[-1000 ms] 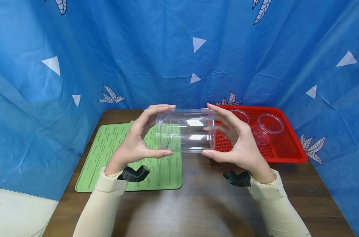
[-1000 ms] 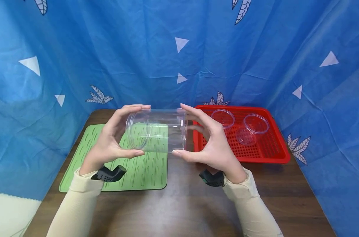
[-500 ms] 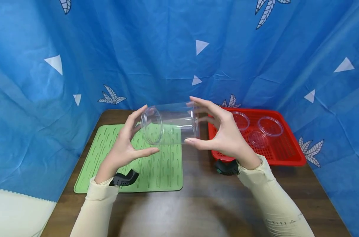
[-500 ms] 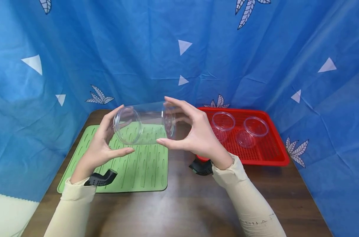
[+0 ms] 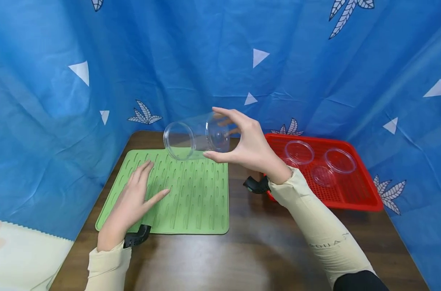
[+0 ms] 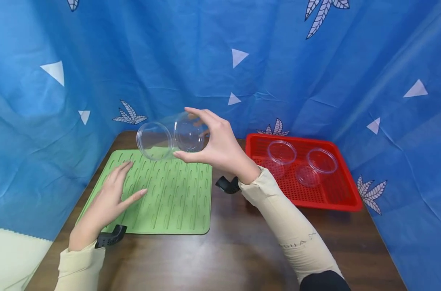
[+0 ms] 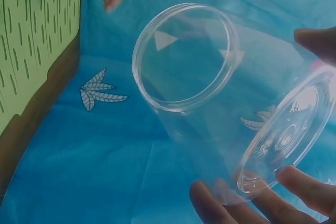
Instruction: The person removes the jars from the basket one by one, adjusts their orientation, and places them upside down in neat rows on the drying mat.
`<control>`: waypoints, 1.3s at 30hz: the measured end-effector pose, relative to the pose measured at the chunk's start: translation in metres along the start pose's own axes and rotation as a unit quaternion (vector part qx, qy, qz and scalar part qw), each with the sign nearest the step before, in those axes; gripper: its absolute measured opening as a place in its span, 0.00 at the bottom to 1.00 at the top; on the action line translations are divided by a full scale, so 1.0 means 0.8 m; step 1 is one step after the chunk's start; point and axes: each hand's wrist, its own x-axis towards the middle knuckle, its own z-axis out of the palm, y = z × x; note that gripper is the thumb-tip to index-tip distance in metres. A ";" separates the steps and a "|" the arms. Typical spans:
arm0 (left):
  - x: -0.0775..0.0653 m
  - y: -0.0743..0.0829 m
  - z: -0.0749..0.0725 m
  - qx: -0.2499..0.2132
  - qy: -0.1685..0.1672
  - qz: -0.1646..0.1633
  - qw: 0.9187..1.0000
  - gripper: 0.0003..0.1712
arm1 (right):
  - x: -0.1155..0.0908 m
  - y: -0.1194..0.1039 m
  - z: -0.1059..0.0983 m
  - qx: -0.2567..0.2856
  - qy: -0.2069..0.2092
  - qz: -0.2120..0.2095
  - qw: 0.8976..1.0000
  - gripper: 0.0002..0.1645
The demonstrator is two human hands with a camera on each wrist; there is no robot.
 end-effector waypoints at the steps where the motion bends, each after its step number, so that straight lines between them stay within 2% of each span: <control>1: -0.007 -0.006 0.001 0.014 -0.006 -0.009 1.000 0.54 | 0.006 0.001 0.005 -0.005 -0.003 -0.001 1.000 0.57; 8: -0.055 -0.044 0.008 0.062 -0.050 -0.078 0.994 0.49 | 0.048 0.006 0.037 -0.024 -0.029 0.000 0.999 0.58; 12: -0.078 -0.057 0.014 0.071 -0.072 -0.113 0.988 0.48 | 0.070 0.011 0.062 -0.041 -0.049 0.001 0.998 0.58; 16: -0.092 -0.065 0.017 0.070 -0.084 -0.139 0.984 0.50 | 0.091 0.015 0.089 -0.056 -0.073 0.007 0.996 0.59; 24: -0.103 -0.076 0.023 0.065 -0.104 -0.159 0.980 0.52 | 0.127 0.031 0.143 -0.072 -0.119 0.037 0.990 0.60; 29: -0.106 -0.066 0.030 0.059 -0.103 -0.163 0.979 0.51 | 0.139 0.040 0.169 -0.086 -0.150 0.064 0.983 0.61; 34: -0.106 -0.057 0.039 0.060 -0.095 -0.155 0.982 0.50 | 0.146 0.043 0.194 -0.128 -0.187 0.077 0.971 0.62; 39: -0.111 -0.054 0.043 0.059 -0.082 -0.148 0.984 0.50 | 0.156 0.037 0.226 -0.174 -0.232 0.064 0.955 0.63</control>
